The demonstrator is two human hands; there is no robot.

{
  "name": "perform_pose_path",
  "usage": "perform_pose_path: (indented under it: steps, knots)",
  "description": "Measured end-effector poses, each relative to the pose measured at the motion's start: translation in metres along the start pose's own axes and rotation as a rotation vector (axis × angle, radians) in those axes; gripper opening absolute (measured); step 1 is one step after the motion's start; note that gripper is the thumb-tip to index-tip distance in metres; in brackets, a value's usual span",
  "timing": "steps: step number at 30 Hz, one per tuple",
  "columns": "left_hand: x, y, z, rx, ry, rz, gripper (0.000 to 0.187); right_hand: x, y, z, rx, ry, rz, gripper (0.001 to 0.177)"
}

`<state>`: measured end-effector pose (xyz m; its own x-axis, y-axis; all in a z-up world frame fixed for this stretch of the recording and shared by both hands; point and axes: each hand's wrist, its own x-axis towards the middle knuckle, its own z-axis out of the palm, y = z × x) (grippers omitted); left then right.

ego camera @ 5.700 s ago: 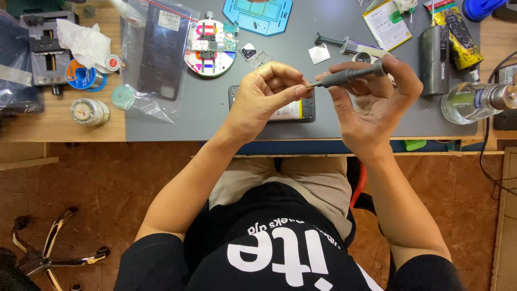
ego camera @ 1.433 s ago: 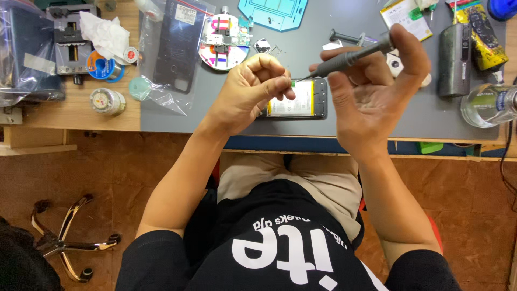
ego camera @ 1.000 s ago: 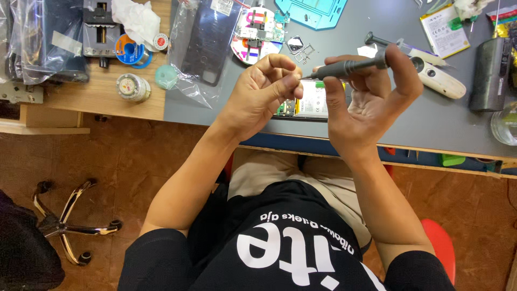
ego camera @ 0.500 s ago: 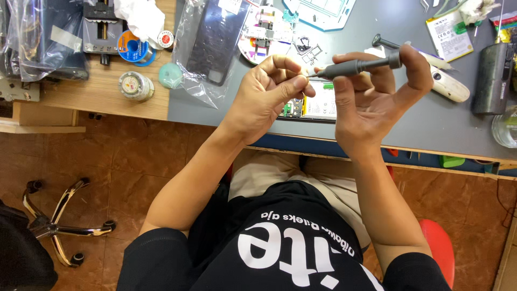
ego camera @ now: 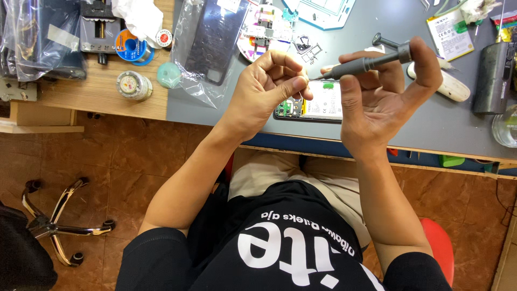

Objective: The person uses a screwdriver to remove screws from the back of a disassembled smartphone. The person holds the phone steady with one hand while unscrewing components with the other, working on a cluttered workbench.

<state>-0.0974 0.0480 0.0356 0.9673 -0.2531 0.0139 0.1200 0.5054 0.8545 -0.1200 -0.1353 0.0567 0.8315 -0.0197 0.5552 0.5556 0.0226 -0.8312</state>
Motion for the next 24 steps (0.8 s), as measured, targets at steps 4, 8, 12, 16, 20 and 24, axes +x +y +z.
perform_pose_path:
  steps: [4, 8, 12, 16, 20, 24]
  knots:
    - [-0.001, 0.000, -0.001, 0.016, 0.005, -0.012, 0.021, 0.000, -0.001, 0.000, 0.010, -0.013, 0.002, 0.064]
    - [0.003, -0.004, -0.003, -0.041, 0.000, -0.022, 0.021, 0.006, -0.004, 0.004, 0.016, -0.045, -0.022, 0.063]
    - [0.003, -0.004, -0.009, -0.240, -0.038, -0.121, 0.020, 0.012, -0.009, 0.008, 0.002, -0.129, -0.080, 0.059]
    - [0.003, -0.004, -0.010, -0.305, -0.028, -0.152, 0.021, 0.005, -0.001, 0.008, 0.026, -0.039, -0.025, 0.060]
    - [0.001, 0.002, -0.009, -0.304, 0.026, -0.185, 0.023, 0.009, -0.008, 0.014, 0.037, -0.082, -0.051, 0.059]
    - [-0.001, 0.005, -0.008, -0.395, 0.013, -0.202, 0.022, 0.009, -0.007, 0.015, 0.052, -0.073, -0.057, 0.058]
